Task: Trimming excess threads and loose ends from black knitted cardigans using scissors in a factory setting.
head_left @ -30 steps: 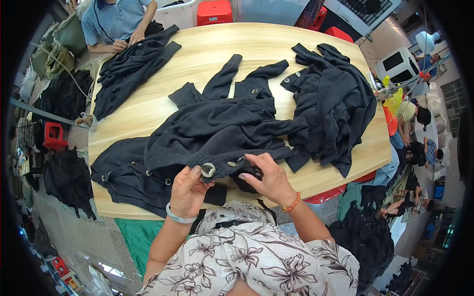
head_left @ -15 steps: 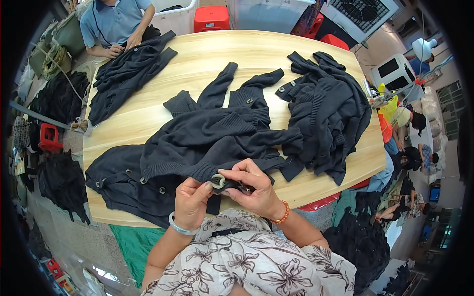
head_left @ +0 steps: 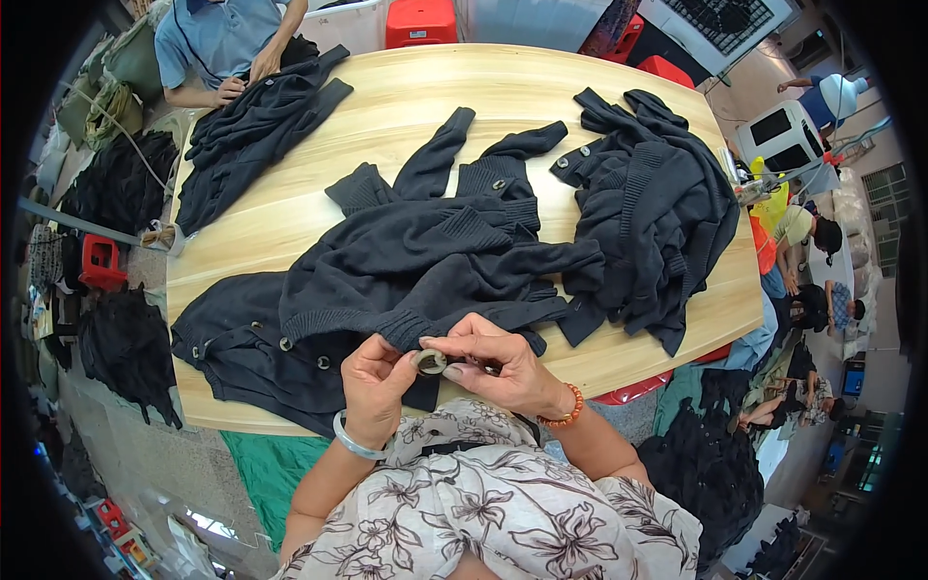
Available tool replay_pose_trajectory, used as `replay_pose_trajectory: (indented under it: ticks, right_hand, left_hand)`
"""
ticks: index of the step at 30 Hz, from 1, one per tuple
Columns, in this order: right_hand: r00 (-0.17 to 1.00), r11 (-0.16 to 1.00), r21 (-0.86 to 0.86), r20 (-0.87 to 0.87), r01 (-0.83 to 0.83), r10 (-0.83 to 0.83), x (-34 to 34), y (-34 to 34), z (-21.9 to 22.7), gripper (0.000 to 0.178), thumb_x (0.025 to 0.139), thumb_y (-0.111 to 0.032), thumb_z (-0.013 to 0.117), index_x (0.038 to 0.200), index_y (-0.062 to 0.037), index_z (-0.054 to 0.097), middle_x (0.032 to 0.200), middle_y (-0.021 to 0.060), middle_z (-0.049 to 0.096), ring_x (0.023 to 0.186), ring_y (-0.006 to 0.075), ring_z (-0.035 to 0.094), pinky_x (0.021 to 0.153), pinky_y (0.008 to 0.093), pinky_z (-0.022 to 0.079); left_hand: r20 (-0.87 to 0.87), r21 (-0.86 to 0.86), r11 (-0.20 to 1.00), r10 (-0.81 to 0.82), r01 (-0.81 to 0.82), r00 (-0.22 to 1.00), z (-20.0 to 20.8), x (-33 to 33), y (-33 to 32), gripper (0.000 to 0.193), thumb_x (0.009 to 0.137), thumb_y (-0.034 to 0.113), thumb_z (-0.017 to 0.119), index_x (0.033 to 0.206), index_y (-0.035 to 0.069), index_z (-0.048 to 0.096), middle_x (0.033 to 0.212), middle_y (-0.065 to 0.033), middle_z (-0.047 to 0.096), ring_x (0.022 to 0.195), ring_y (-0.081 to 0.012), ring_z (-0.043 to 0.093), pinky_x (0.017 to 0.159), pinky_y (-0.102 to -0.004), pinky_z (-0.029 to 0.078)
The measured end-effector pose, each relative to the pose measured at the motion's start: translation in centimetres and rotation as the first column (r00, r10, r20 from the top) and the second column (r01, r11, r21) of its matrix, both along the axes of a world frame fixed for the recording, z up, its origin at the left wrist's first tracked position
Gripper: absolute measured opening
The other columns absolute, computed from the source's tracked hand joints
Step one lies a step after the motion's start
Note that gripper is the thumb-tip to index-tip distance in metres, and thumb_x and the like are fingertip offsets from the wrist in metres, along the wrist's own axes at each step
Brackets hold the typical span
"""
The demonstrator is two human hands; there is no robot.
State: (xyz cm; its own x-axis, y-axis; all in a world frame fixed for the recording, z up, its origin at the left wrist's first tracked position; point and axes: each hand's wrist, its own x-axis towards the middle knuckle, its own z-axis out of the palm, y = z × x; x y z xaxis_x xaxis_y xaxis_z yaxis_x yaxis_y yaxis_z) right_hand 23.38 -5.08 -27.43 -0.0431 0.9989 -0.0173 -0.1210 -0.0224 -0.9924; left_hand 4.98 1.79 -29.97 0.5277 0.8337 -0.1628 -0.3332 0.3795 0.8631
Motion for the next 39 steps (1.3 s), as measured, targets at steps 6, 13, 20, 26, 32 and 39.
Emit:
replay_pose_trajectory:
  ticks: [6, 13, 20, 26, 32, 39]
  right_hand:
    - [0.998, 0.997, 0.060, 0.033, -0.056, 0.054, 0.3, 0.4, -0.4, 0.044, 0.082, 0.009, 0.066, 0.119, -0.0129, 0.071, 0.093, 0.0014, 0.054, 0.081, 0.0095, 0.053, 0.070, 0.0223, 0.044]
    - [0.920, 0.965, 0.257, 0.388, -0.044, -0.061, -0.1, 1.2, -0.4, 0.037, 0.068, 0.012, 0.070, 0.101, -0.0041, 0.075, 0.081, 0.0038, 0.059, 0.067, 0.0110, 0.058, 0.057, 0.0236, 0.046]
    - [0.762, 0.862, 0.506, 0.550, 0.020, -0.341, -1.8, 1.1, -1.2, 0.029, 0.063, 0.013, 0.067, 0.088, -0.0028, 0.067, 0.080, 0.0060, 0.060, 0.057, 0.0154, 0.060, 0.049, 0.0272, 0.047]
    - [0.798, 0.899, 0.422, 0.499, 0.118, -0.339, -2.0, 1.5, -1.5, 0.032, 0.065, 0.015, 0.061, 0.092, -0.0025, 0.060, 0.081, 0.0077, 0.058, 0.057, 0.0166, 0.056, 0.050, 0.0269, 0.045]
    - [0.888, 0.951, 0.292, 0.403, 0.106, -0.223, -1.6, 1.7, -1.2, 0.030, 0.071, 0.016, 0.057, 0.096, -0.0014, 0.058, 0.083, 0.0067, 0.053, 0.063, 0.0137, 0.050, 0.055, 0.0238, 0.042]
    - [0.924, 0.974, -0.007, 0.320, 0.224, -0.210, -0.7, 1.5, -0.6, 0.021, 0.089, -0.009, 0.067, 0.104, -0.0015, 0.054, 0.093, 0.0086, 0.054, 0.074, 0.0193, 0.058, 0.067, 0.0289, 0.048]
  left_hand:
    - [-0.076, -0.107, 0.992, -0.079, 0.070, 0.994, 0.4, -1.0, 0.6, 0.013, 0.088, -0.005, 0.064, 0.101, -0.004, 0.064, 0.093, -0.0069, 0.069, 0.082, -0.0089, 0.065, 0.077, -0.0224, 0.053]
    - [-0.059, -0.249, 0.966, -0.092, 0.075, 0.994, 0.9, -1.3, 1.3, 0.010, 0.087, -0.006, 0.065, 0.096, -0.003, 0.061, 0.088, -0.0093, 0.069, 0.075, -0.0117, 0.068, 0.064, -0.0270, 0.061]
    - [0.011, -0.336, 0.941, -0.045, 0.046, 0.999, 0.8, -1.1, 1.2, 0.023, 0.089, -0.006, 0.063, 0.111, -0.005, 0.056, 0.099, -0.0130, 0.068, 0.084, -0.0160, 0.069, 0.071, -0.0295, 0.062]
    - [0.089, -0.126, 0.992, -0.005, 0.017, 0.996, 0.8, -1.0, -0.2, 0.074, 0.087, -0.011, 0.061, 0.147, -0.003, 0.019, 0.109, -0.0191, 0.065, 0.097, -0.0213, 0.068, 0.089, -0.0331, 0.056]
    - [0.004, 0.045, 0.999, 0.007, -0.007, 1.000, -0.9, -1.7, 0.4, 0.031, 0.086, -0.010, 0.066, 0.116, -0.007, 0.063, 0.108, -0.0120, 0.067, 0.094, -0.0169, 0.067, 0.086, -0.0290, 0.055]
    - [0.100, 0.098, 0.992, -0.095, 0.086, 0.990, -2.4, -2.1, 1.3, 0.020, 0.086, -0.010, 0.066, 0.104, -0.004, 0.064, 0.096, -0.0088, 0.064, 0.089, -0.0142, 0.066, 0.084, -0.0275, 0.055]
